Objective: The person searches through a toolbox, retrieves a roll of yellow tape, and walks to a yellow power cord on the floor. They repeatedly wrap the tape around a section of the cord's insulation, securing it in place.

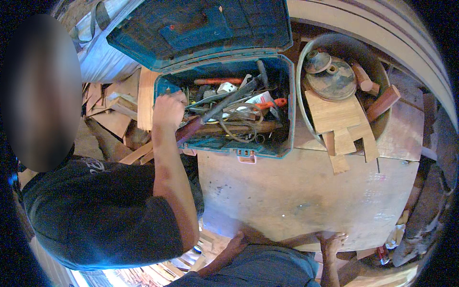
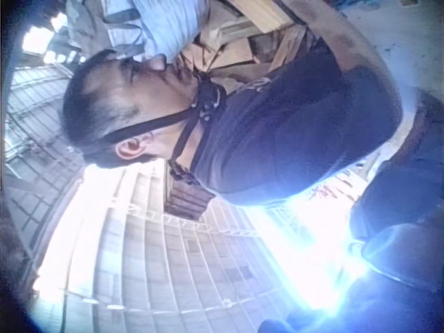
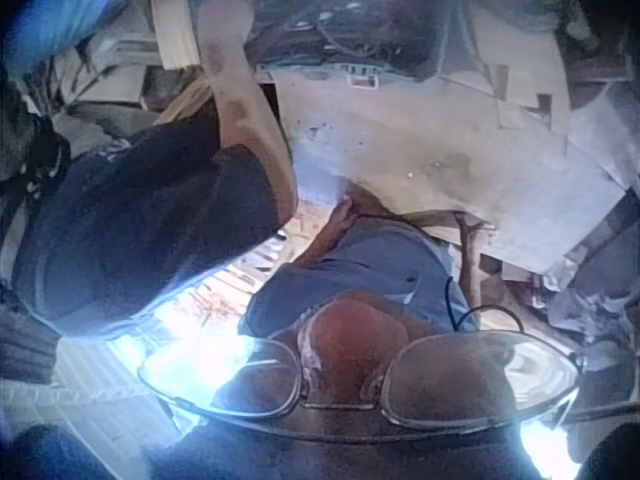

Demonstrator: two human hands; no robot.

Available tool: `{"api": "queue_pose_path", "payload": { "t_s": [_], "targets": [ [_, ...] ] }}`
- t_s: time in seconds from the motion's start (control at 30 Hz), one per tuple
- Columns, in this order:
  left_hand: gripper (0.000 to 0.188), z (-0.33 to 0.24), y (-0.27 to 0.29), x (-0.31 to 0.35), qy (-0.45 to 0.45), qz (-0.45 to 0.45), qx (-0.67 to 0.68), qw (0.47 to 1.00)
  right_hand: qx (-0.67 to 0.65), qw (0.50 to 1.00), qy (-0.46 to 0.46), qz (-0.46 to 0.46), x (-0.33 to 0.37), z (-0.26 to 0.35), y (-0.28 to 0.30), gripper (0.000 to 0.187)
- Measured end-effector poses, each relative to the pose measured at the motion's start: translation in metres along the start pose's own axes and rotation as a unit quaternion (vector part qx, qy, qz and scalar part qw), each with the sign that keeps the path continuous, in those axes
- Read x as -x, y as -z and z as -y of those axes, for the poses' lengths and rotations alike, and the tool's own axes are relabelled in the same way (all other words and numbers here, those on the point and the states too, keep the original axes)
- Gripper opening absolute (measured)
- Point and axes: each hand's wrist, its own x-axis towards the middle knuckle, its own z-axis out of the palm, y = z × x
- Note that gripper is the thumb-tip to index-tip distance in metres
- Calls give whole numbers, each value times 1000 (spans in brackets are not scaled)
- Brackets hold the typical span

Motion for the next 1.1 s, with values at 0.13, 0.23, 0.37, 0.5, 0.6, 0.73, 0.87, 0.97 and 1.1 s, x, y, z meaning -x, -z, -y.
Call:
{"api": "queue_pose_path", "payload": {
  "t_s": [0.13, 0.23, 0.37, 0.5, 0.6, 0.73, 0.87, 0.97, 1.1],
  "targets": [
    [42, -2, 8, -3, -114, 81, -62, 988, 12, 1000, 7, 21, 6, 3, 11, 135],
    [43, 11, 16, -13, -157, 122, -73, 977, 5, 1000, 10, 24, 2, -4, 4, 134],
    [44, 7, 7, -9, -125, 116, -15, 985, -30, 999, 3, 43, 8, 6, 23, 132],
    [47, -33, -12, 21, -124, 131, -70, 981, -18, 999, 4, 33, 5, 0, 13, 131],
    [49, -40, -7, 28, -231, 112, -291, 922, -6, 1000, 11, 21, -2, -9, -3, 131],
    [49, 3, 18, 1, -219, 100, -295, 925, 4, 999, 8, 34, 3, -2, 5, 131],
    [47, -24, 6, 8, -158, 97, -326, 927, -40, 999, 4, -16, 13, 13, 25, 122],
    [48, 3, 15, -2, -170, 126, -143, 967, -24, 998, 44, -33, 3, -4, 1, 129],
    [49, 20, 19, -16, -171, 144, -39, 974, -32, 998, 51, -32, 1, -8, -3, 130]
  ]
}}
